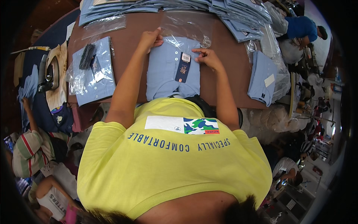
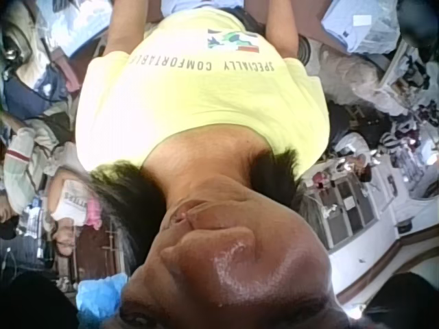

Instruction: The person places a folded light-blue shirt into a clear plastic bag, seals the bag with an adhesive strip, and then smooths the surface of the bag by hand.

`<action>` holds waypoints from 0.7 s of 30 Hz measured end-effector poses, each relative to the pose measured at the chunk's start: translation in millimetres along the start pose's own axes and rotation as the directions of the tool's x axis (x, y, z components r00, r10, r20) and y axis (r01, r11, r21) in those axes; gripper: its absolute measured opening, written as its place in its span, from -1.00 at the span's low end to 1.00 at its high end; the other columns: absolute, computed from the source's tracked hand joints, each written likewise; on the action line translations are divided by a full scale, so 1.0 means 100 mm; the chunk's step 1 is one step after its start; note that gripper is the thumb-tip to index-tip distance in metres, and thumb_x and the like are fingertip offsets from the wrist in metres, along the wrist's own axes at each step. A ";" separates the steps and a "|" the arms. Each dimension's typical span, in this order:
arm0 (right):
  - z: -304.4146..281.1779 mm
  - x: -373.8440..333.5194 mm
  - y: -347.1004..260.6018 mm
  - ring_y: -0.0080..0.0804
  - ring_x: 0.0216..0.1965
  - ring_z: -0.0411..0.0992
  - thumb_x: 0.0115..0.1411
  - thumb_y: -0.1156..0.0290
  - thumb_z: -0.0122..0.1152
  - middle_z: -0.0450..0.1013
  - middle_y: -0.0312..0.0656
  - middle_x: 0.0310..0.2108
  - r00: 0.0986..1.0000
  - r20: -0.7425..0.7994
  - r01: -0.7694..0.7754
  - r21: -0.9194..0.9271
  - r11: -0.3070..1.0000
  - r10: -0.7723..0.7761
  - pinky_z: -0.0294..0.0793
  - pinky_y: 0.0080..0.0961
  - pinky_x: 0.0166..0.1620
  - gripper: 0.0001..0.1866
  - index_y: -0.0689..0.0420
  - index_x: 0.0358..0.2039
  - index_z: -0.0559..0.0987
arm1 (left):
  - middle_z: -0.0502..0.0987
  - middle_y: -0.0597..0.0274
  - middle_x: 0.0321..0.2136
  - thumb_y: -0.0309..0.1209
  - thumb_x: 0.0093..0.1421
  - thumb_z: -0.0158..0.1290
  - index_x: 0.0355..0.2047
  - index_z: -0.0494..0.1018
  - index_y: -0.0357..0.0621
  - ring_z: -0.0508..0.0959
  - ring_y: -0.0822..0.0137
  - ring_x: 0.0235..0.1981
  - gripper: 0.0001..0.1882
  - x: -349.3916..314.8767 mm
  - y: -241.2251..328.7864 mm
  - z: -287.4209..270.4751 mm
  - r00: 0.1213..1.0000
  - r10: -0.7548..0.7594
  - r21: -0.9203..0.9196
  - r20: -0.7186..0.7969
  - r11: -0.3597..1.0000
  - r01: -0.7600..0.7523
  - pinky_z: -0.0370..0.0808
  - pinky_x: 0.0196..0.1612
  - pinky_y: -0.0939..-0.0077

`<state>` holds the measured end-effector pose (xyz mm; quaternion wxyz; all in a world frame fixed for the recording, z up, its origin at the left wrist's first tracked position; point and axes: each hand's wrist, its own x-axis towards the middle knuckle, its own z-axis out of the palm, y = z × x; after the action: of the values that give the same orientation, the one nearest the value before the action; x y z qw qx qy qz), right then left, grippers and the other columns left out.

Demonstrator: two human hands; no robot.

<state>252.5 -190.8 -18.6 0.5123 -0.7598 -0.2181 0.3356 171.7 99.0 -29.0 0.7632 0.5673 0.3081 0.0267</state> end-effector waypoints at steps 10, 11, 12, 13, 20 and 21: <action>0.02 0.18 0.18 -0.64 -0.42 0.35 -0.05 0.61 0.35 0.42 -0.37 -0.44 0.958 -0.286 0.029 0.163 0.986 0.019 0.35 -0.70 -0.30 -0.62 0.25 -0.14 0.59 | 0.55 0.14 -0.42 -0.46 0.04 0.25 -0.33 0.51 -0.38 0.59 0.36 -0.40 -0.76 0.11 -0.01 -0.23 0.993 0.022 0.130 0.114 0.991 -0.037 0.59 -0.31 0.61; 0.03 0.19 0.18 -0.62 -0.41 0.36 -0.06 0.62 0.35 0.43 -0.34 -0.42 0.950 -0.311 0.037 0.148 0.988 0.011 0.38 -0.68 -0.28 -0.60 0.25 -0.13 0.59 | 0.55 0.14 -0.40 -0.46 0.04 0.25 -0.31 0.51 -0.36 0.59 0.36 -0.37 -0.75 0.13 -0.04 -0.25 0.990 0.034 0.124 0.137 0.991 -0.052 0.59 -0.27 0.59; 0.06 0.18 0.17 -0.58 -0.39 0.38 -0.08 0.63 0.36 0.45 -0.31 -0.38 0.934 -0.357 0.069 0.097 0.993 -0.030 0.40 -0.66 -0.24 -0.57 0.25 -0.11 0.58 | 0.55 0.14 -0.39 -0.48 0.02 0.26 -0.29 0.52 -0.34 0.59 0.35 -0.37 -0.75 0.14 -0.05 -0.25 0.993 0.039 0.142 0.108 0.988 -0.055 0.59 -0.27 0.59; 0.10 0.18 0.16 -0.55 -0.36 0.40 -0.09 0.63 0.36 0.46 -0.28 -0.34 0.914 -0.400 0.099 0.044 0.994 -0.073 0.42 -0.64 -0.21 -0.55 0.24 -0.10 0.58 | 0.55 0.14 -0.37 -0.51 0.00 0.26 -0.28 0.52 -0.32 0.59 0.34 -0.36 -0.74 0.16 -0.06 -0.25 0.996 0.045 0.160 0.079 0.986 -0.057 0.59 -0.27 0.58; 0.13 0.19 -0.09 -0.44 -0.14 0.43 -0.15 0.66 0.38 0.45 -0.09 -0.10 0.943 -0.330 0.018 0.177 0.984 0.042 0.45 -0.61 -0.09 -0.40 0.22 0.01 0.54 | 0.62 0.06 -0.36 -0.50 -0.20 0.36 -0.29 0.57 -0.24 0.62 0.21 -0.30 -0.62 0.21 -0.15 -0.16 0.874 0.438 0.738 -0.209 0.657 -0.153 0.56 -0.24 0.38; 0.11 0.20 -0.07 -0.44 -0.14 0.43 -0.15 0.66 0.38 0.45 -0.09 -0.08 0.951 -0.304 0.008 0.202 0.979 0.055 0.45 -0.61 -0.09 -0.40 0.24 0.02 0.53 | 0.62 0.06 -0.36 -0.48 -0.20 0.36 -0.30 0.57 -0.24 0.62 0.20 -0.29 -0.62 0.25 -0.16 -0.16 0.890 0.400 0.751 -0.217 0.651 -0.110 0.55 -0.22 0.38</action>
<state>258.6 -167.6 -20.2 0.6099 -0.7498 -0.0917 0.2396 178.9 117.3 -56.5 0.3954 0.8432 0.3447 0.1173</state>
